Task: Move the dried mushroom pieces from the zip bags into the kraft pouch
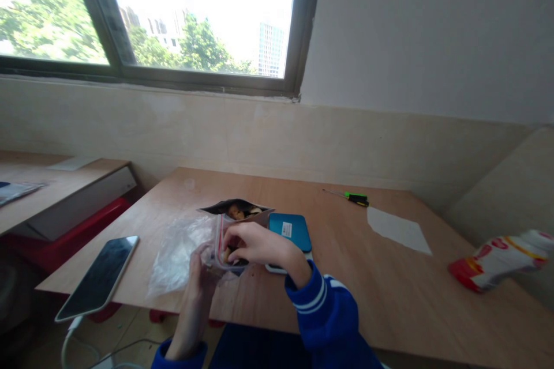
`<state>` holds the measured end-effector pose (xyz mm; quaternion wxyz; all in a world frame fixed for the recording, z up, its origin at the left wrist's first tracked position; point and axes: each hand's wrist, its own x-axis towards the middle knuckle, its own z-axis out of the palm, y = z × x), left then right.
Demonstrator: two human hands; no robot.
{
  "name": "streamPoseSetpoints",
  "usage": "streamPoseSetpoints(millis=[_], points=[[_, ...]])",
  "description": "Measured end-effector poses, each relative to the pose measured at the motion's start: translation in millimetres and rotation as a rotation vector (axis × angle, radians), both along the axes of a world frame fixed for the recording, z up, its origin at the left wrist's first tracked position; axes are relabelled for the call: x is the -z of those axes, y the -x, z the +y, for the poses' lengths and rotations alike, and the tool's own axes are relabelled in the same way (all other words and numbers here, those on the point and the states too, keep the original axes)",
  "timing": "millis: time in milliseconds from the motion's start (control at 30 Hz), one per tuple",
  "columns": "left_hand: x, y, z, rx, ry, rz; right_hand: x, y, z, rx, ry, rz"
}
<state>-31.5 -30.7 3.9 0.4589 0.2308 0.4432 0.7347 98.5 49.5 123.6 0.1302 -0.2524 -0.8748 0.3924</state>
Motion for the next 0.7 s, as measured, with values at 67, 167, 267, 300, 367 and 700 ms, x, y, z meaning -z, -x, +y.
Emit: streamPoseSetpoints(millis=[67, 167, 267, 300, 367, 700], points=[[-6.7, -1.8, -0.9, 0.073, -0.027, -0.028, -1.1, -2.1, 3.4, 0.049, 0.095, 0.067], [-16.8, -4.7, -0.4, 0.146, -0.074, -0.088, 1.7, -5.0, 10.9, 0.113, 0.149, 0.152], [-24.0, -6.8, 2.6, 0.201, -0.124, -0.119, 6.1, -7.6, 18.8, 0.141, 0.181, 0.211], [-25.7, -7.2, 3.9, 0.213, -0.135, -0.12, 6.9, -8.6, 21.0, 0.139, 0.206, 0.23], [-28.3, -7.6, 6.1, 0.211, -0.133, -0.121, 6.7, -11.1, 24.0, 0.135, 0.258, 0.277], [-35.8, -8.7, 6.7, 0.192, -0.103, -0.076, -13.9, -39.2, 26.9, 0.378, 0.163, 0.62]])
